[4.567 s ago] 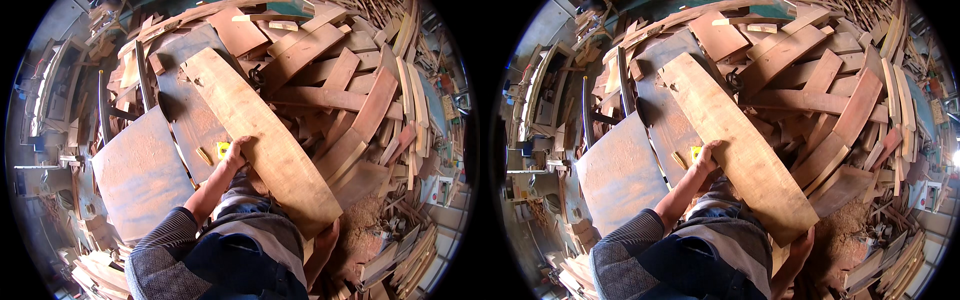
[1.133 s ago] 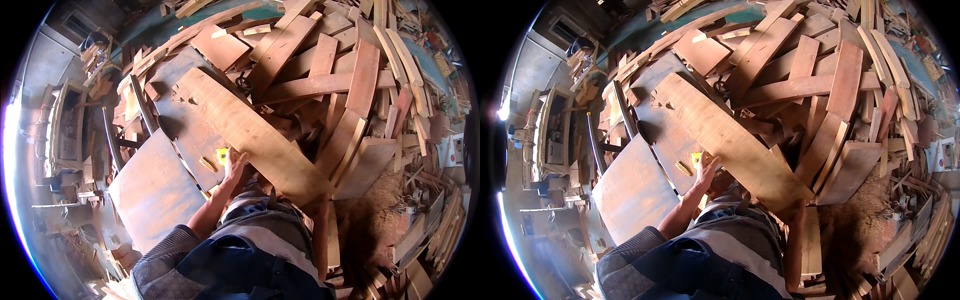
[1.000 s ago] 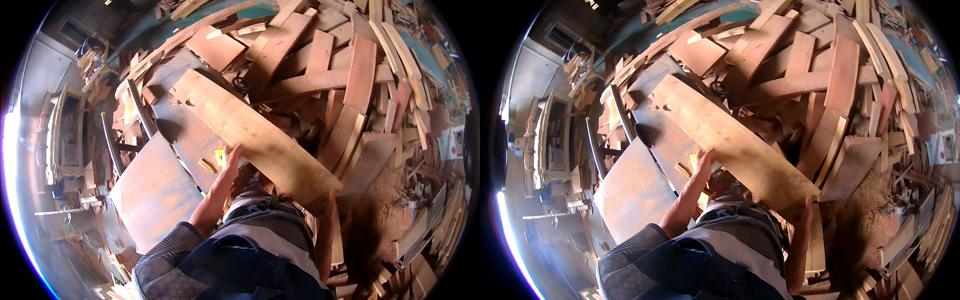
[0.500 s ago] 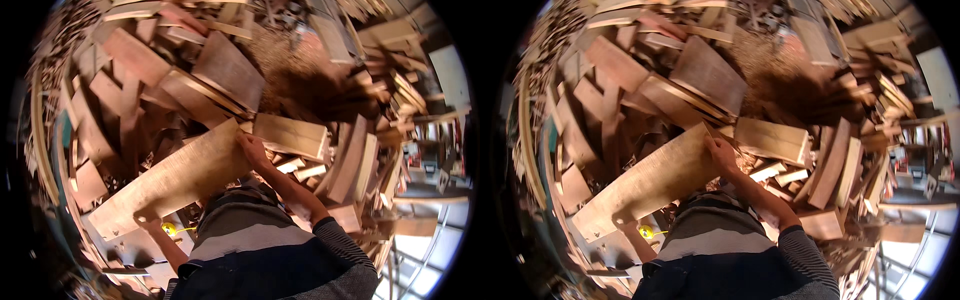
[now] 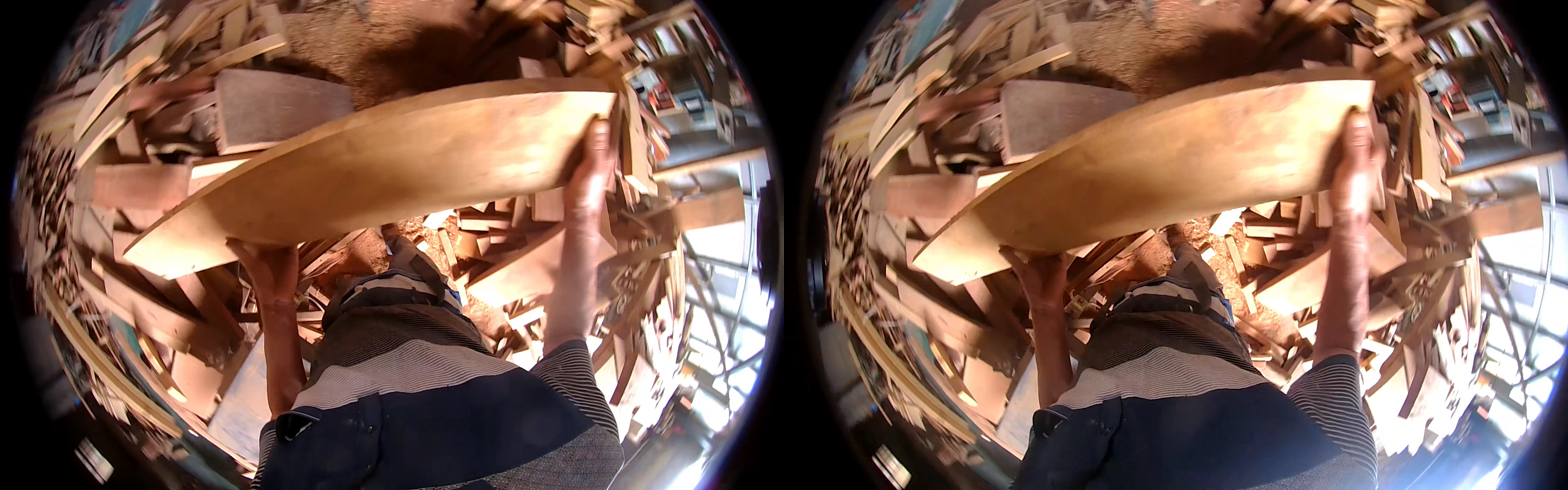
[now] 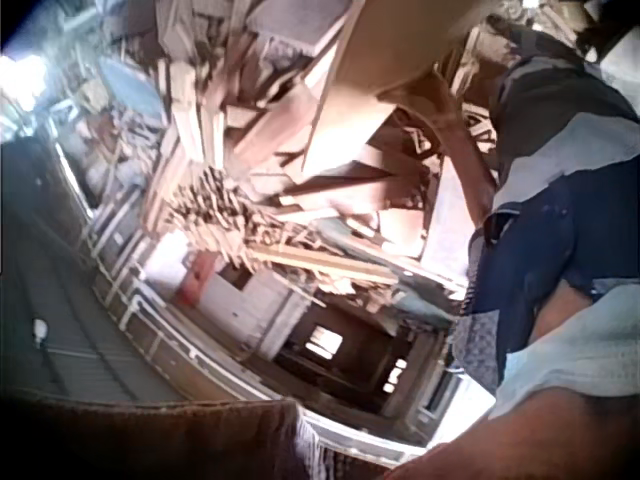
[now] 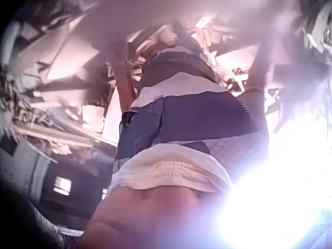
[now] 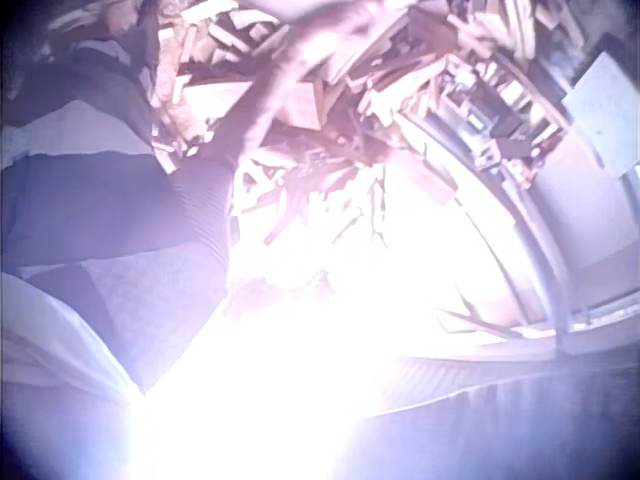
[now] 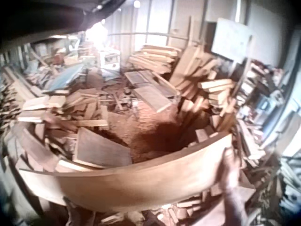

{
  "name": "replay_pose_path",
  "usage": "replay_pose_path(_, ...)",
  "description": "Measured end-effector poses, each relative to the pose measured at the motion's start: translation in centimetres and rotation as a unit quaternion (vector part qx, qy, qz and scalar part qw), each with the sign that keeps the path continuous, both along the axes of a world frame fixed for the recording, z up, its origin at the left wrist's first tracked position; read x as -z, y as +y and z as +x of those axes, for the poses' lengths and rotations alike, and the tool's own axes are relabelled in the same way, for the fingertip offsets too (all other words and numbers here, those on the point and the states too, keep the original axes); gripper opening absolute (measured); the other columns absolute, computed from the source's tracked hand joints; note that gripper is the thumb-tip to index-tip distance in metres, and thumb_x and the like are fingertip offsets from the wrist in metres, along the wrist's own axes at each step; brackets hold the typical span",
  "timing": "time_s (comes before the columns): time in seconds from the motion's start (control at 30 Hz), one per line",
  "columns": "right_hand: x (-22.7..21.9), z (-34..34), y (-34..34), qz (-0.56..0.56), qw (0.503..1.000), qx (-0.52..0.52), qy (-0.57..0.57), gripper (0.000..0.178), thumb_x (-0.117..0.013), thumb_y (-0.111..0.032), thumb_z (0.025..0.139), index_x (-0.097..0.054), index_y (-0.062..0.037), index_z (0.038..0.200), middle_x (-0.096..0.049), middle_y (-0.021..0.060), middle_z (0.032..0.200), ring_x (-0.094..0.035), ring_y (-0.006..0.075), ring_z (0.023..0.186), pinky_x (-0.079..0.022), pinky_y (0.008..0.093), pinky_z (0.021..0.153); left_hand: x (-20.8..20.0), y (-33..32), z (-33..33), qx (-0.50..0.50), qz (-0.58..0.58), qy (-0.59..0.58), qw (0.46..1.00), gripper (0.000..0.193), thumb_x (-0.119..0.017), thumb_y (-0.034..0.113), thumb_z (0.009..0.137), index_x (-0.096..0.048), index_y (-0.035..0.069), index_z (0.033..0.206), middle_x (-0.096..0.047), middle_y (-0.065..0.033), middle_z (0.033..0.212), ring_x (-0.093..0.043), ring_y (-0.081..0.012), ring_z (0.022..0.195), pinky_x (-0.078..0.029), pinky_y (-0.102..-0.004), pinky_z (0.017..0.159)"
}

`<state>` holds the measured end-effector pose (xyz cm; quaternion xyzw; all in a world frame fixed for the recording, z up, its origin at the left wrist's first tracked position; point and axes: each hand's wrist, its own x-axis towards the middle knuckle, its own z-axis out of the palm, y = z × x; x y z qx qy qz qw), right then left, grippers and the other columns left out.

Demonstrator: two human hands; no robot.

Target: The person measures multiple wooden boards using a tape measure in a woodworking workshop, handling them one at a time and placing them on a machine surface.

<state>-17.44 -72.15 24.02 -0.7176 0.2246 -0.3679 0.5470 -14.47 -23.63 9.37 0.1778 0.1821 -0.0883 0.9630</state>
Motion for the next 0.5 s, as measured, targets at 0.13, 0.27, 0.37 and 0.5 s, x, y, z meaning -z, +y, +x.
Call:
replay_pose_path(0.13,-7.3,-5.6,-4.8,-0.016,0.991,0.095,-0.096,0.067,-0.061,-0.056,0.096,-0.06,0.0027,0.129,-0.061,0.0093,0.116,-0.054,0.0165,0.107,-0.042,0.0313,0.095,0.9,-8.1,3.5,0.106,-0.202,0.027,0.973,0.08,-0.075,0.059,0.08,-0.055,0.01,0.139,-0.058,-0.006,0.14,-0.051,-0.0241,0.132,-0.036,-0.046,0.117)
replay_pose_path(0.27,-13.9,-13.7,-7.4,-0.051,0.964,0.158,-0.21,0.063,-0.065,-0.047,0.094,-0.057,0.0003,0.134,-0.059,0.0151,0.134,-0.053,0.0281,0.127,-0.04,0.0452,0.111,1.5,-16.3,3.3,0.221,-0.329,0.071,0.915,0.085,-0.078,0.057,0.076,-0.054,0.006,0.139,-0.059,-0.0102,0.14,-0.048,-0.0273,0.136,-0.032,-0.0463,0.121)
replay_pose_path(0.37,-18.4,-17.9,-6.7,-0.139,0.943,0.202,-0.226,0.059,-0.064,-0.042,0.096,-0.055,0.0004,0.136,-0.056,0.0144,0.14,-0.051,0.0294,0.13,-0.038,0.0475,0.113,3.8,-20.5,2.1,0.292,-0.356,0.074,0.885,0.091,-0.07,0.066,0.08,-0.052,0.0,0.141,-0.058,-0.0161,0.14,-0.046,-0.0325,0.138,-0.031,-0.0481,0.121)
replay_pose_path(0.5,-21.8,-16.7,-0.8,-0.211,0.92,0.295,-0.148,0.048,-0.056,-0.035,0.102,-0.057,0.0002,0.134,-0.059,0.013,0.134,-0.055,0.0246,0.122,-0.041,0.0418,0.106,0.5,-24.2,-0.8,0.359,-0.23,0.201,0.882,0.092,-0.062,0.069,0.087,-0.046,-0.006,0.136,-0.045,-0.0188,0.149,-0.053,-0.0364,0.131,-0.043,-0.0494,0.113)
